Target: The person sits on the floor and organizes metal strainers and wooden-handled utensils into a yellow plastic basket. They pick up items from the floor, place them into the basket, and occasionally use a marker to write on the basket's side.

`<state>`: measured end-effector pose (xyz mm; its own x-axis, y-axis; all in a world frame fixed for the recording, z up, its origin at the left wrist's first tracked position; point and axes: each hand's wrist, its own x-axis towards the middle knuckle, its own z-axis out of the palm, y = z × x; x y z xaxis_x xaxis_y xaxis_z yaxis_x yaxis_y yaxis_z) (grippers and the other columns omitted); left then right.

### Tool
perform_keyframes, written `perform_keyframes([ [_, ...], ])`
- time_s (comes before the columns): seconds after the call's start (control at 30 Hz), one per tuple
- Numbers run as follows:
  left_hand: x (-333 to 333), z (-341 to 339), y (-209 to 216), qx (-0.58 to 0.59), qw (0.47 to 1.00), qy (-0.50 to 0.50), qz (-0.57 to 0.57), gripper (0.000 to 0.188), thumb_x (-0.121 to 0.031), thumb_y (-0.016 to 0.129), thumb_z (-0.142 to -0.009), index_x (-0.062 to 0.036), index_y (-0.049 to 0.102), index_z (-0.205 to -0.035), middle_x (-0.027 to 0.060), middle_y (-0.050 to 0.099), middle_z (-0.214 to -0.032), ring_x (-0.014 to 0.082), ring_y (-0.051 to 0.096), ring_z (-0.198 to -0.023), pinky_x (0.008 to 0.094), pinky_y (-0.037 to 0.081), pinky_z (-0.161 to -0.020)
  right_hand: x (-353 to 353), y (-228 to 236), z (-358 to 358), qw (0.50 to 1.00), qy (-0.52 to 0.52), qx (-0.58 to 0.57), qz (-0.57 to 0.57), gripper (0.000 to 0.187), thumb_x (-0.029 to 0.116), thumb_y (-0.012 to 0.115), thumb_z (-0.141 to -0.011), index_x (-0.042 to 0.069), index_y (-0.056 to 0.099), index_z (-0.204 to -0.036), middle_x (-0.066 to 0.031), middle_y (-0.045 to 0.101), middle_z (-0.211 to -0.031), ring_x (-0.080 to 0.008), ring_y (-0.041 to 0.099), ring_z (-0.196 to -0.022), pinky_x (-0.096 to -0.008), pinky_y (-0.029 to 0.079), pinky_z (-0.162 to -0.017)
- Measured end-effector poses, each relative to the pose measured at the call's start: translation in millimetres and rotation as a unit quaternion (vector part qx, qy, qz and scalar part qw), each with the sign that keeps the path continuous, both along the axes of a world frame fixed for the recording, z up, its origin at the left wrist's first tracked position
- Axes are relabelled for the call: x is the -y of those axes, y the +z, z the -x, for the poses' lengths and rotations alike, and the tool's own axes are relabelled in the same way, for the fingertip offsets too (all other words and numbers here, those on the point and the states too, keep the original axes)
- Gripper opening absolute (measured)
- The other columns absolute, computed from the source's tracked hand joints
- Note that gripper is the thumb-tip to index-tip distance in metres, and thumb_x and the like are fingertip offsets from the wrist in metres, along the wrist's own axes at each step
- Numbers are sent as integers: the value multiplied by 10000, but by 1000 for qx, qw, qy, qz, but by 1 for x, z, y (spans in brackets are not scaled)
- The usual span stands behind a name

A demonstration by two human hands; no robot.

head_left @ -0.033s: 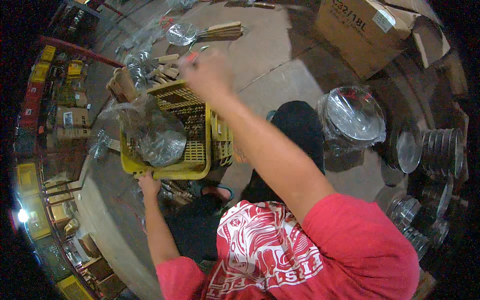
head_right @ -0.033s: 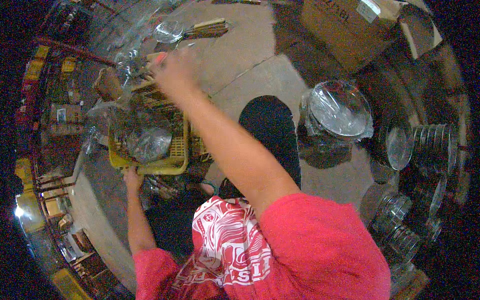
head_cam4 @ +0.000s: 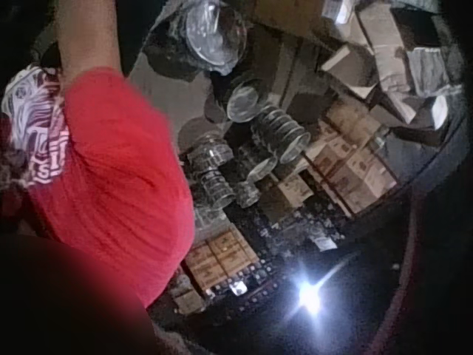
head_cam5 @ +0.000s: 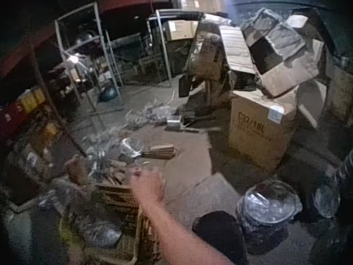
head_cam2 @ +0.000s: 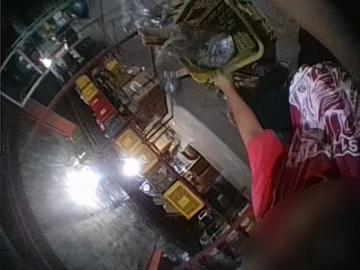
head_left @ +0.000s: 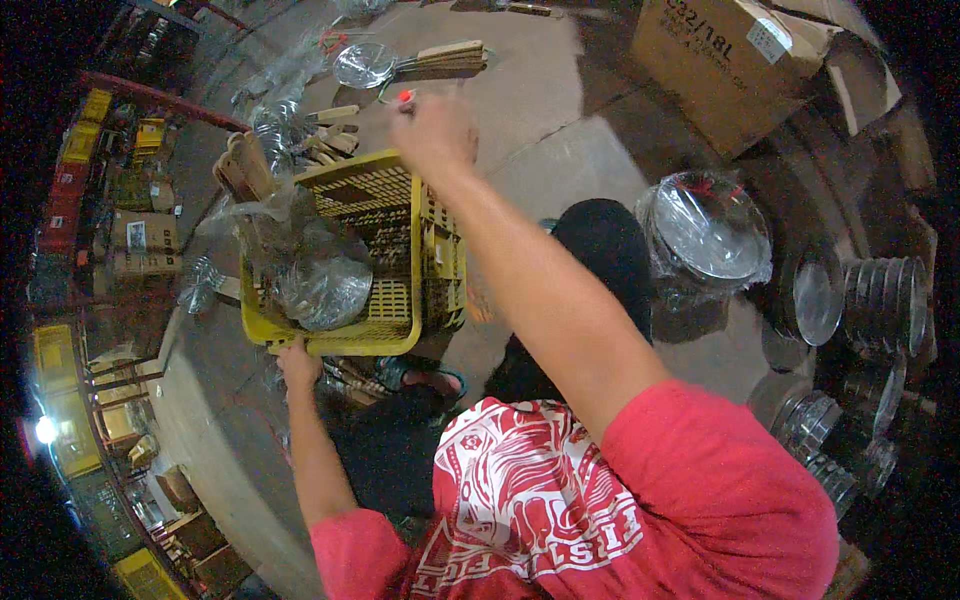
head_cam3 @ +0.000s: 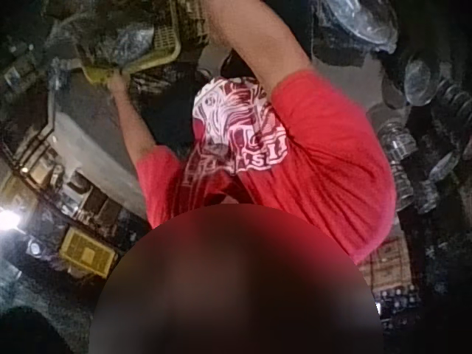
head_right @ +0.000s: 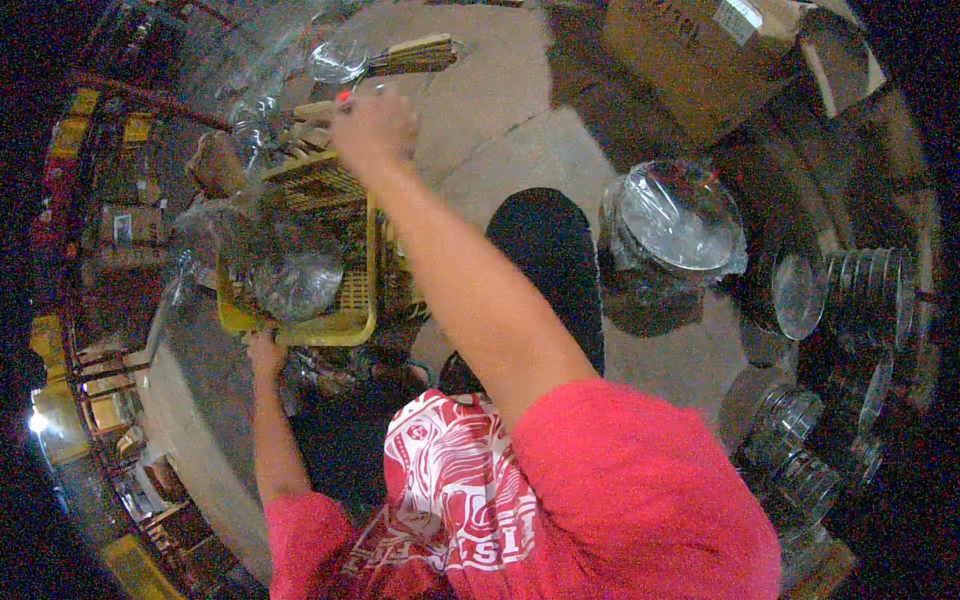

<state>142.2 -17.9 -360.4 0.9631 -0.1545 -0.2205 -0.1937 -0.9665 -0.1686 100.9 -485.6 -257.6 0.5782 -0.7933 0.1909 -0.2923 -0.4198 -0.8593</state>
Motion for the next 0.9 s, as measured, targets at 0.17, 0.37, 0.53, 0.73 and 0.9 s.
perform_keyframes([
  [0.17,42,-18,21,-91,992,-69,-48,451,-237,687,-809,-43,618,-1210,298,588,-1148,455,541,-1105,500,450,-951,-14,-121,-8,892,-113,38,-435,453,211,641,-822,19,613,-1231,-193,677,-1133,-350,642,-1055,-442,491,-889],
  [0.37,145,33,44,-45,954,-187,229,366,-272,640,-898,-28,639,-1171,268,605,-1101,436,562,-1038,477,455,-921,-85,-318,43,806,-26,-277,-522,437,308,631,-854,-22,623,-1141,-171,685,-955,-314,652,-778,-418,502,-686],
  [0.53,211,81,44,-146,941,-243,187,434,-372,624,-914,-29,636,-1178,273,594,-1064,432,547,-1063,496,454,-923,-110,-372,31,819,48,-210,-532,326,360,567,-904,48,650,-946,-125,618,-716,-257,581,-636,-430,451,-573],
  [0.73,230,69,49,-227,938,-226,129,490,-425,622,-910,3,622,-1150,300,556,-1144,460,537,-1108,504,448,-962,-104,-323,37,654,87,-181,-729,300,380,501,-936,132,664,-896,-83,639,-730,-276,551,-563,-459,481,-549],
  [0.9,235,59,51,-275,932,-216,93,532,-453,617,-909,0,611,-1188,307,548,-1177,460,534,-1115,499,447,-973,-94,-298,25,622,163,-226,-732,370,420,445,-961,156,614,-764,-50,556,-635,-231,470,-487,-433,444,-505],
])
